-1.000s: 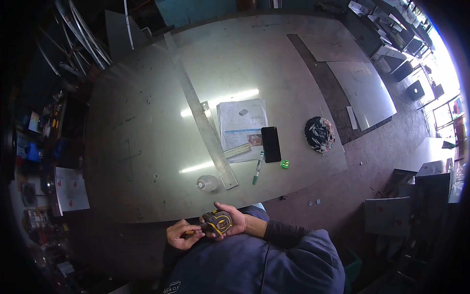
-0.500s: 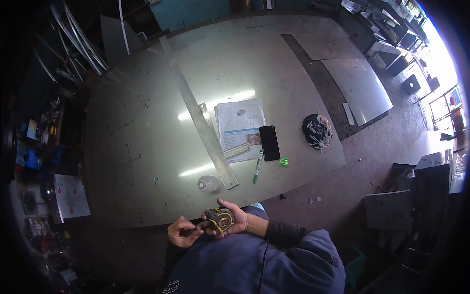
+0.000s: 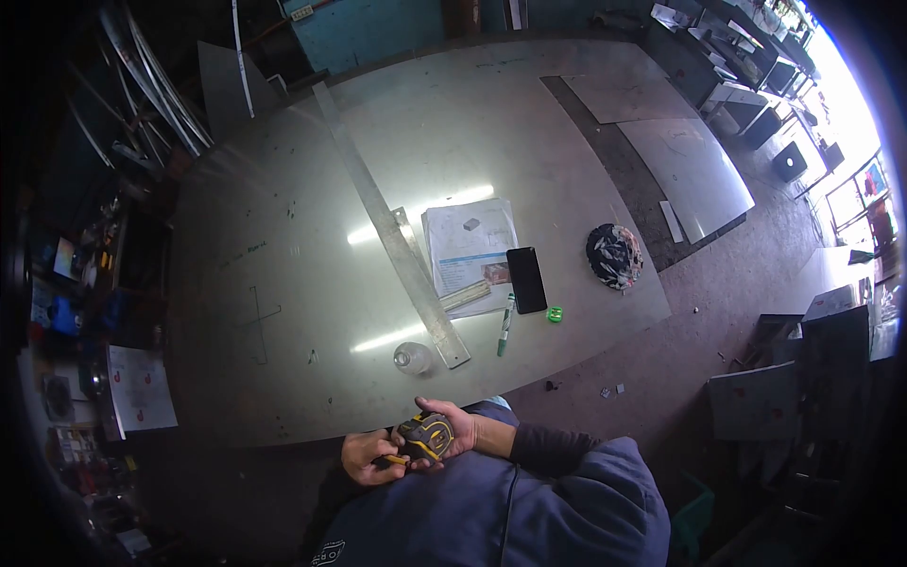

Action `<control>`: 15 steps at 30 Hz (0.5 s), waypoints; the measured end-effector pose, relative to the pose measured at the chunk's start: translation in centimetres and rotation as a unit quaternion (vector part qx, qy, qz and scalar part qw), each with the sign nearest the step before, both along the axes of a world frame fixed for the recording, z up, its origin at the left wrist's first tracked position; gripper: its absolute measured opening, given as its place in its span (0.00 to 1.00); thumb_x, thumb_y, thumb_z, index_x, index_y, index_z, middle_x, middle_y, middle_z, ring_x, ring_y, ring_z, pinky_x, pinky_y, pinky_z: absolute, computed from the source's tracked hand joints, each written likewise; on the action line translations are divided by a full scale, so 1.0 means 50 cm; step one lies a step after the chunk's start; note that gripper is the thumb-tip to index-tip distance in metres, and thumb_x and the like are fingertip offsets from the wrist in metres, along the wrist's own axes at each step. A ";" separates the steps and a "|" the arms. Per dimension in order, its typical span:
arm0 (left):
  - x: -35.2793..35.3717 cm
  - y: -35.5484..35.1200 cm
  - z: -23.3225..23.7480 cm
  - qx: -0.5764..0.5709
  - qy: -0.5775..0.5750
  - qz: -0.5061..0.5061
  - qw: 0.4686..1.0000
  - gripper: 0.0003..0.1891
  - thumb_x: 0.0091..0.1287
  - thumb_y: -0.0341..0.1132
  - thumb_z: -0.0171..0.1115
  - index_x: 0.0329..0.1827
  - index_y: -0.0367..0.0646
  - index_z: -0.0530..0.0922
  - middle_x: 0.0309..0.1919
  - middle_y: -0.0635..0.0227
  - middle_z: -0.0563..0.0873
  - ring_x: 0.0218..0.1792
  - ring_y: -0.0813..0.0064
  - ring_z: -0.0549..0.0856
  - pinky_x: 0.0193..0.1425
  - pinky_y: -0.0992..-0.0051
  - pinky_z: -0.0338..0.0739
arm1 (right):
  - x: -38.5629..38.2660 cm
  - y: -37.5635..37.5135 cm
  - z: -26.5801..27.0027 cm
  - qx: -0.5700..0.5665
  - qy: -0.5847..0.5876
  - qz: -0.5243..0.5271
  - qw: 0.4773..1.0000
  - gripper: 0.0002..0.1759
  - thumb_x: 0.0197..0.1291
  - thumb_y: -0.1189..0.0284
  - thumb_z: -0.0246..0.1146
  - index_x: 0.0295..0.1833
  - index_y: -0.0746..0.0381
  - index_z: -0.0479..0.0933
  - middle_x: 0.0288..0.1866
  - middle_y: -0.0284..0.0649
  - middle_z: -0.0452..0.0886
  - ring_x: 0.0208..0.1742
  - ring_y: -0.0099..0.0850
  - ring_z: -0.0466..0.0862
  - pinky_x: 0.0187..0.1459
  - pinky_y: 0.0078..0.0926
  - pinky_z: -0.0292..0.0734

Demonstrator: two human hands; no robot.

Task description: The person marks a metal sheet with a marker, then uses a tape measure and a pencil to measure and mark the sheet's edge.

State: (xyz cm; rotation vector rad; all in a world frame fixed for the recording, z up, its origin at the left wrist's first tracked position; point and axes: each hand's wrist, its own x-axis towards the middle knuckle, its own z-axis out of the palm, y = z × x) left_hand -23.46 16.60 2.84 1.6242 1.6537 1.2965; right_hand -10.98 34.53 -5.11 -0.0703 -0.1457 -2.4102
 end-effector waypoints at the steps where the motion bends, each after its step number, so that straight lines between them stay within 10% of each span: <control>1: 0.000 -0.004 0.000 -0.005 0.013 0.002 1.000 0.16 0.52 0.38 0.77 0.35 0.45 0.76 0.28 0.64 0.83 0.28 0.66 0.86 0.31 0.71 0.79 | -0.002 -0.002 0.001 0.002 0.000 0.000 1.000 0.44 0.64 0.31 0.40 0.61 0.61 0.67 0.53 0.53 0.76 0.41 0.40 0.80 0.31 0.32 0.76; 15: -0.010 -0.024 -0.023 0.060 -0.006 0.047 0.997 0.17 0.52 0.34 0.78 0.32 0.43 0.74 0.22 0.64 0.83 0.23 0.67 0.86 0.28 0.73 0.80 | -0.039 -0.016 0.032 -0.008 0.023 -0.007 1.000 0.43 0.64 0.32 0.40 0.60 0.61 0.68 0.51 0.50 0.75 0.41 0.38 0.77 0.31 0.32 0.74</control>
